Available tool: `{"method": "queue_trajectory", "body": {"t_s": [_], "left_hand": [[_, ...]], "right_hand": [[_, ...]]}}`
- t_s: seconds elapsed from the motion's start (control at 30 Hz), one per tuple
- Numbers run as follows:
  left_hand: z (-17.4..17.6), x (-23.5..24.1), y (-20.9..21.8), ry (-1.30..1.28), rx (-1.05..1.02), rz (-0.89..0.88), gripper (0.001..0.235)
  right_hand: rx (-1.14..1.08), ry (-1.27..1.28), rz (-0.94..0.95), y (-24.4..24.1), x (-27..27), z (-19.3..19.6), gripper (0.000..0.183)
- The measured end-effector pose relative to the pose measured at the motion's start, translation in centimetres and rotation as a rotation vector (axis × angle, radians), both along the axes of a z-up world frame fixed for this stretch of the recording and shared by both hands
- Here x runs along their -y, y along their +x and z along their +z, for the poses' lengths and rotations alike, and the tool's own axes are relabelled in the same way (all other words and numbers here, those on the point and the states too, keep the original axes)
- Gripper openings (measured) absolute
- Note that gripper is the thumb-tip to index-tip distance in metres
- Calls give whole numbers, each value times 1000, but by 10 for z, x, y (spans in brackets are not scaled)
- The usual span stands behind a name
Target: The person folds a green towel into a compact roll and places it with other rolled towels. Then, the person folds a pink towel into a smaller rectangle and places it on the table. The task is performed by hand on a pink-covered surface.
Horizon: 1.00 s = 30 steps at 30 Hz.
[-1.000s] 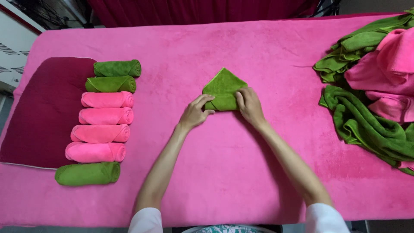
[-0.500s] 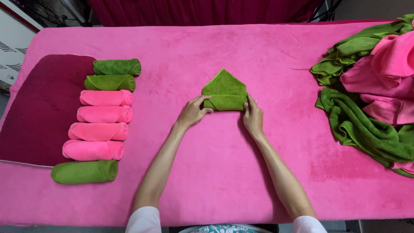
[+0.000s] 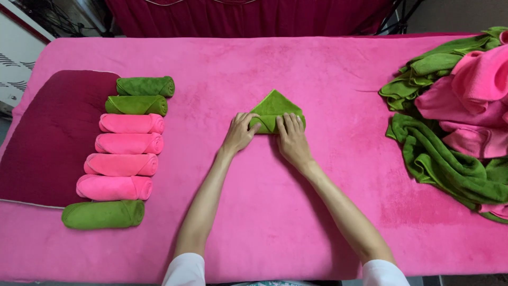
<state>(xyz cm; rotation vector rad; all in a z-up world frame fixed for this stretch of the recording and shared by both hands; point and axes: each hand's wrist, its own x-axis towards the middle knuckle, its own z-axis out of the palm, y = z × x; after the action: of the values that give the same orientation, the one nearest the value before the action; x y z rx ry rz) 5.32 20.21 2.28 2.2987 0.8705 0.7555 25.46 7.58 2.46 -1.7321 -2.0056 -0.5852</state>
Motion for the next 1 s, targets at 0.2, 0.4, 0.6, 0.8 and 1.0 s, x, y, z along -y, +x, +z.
{"method": "queue_trajectory", "body": {"t_s": [0.2, 0.4, 0.6, 0.8, 1.0], "left_hand": [[13, -9, 15, -183, -147, 122, 53], [30, -27, 37, -201, -269, 217, 64], [21, -16, 48, 115, -121, 454, 56], [7, -23, 45, 138, -61, 455, 47], [9, -19, 43, 112, 25, 488, 54]], "right_hand": [[-3, -81, -65, -3, -20, 23, 62], [12, -248, -177, 10, -58, 12, 60], [-50, -424, -244, 10, -79, 33, 62], [-99, -637, -344, 10, -97, 49, 65], [-207, -758, -350, 13, -127, 73, 54]]}}
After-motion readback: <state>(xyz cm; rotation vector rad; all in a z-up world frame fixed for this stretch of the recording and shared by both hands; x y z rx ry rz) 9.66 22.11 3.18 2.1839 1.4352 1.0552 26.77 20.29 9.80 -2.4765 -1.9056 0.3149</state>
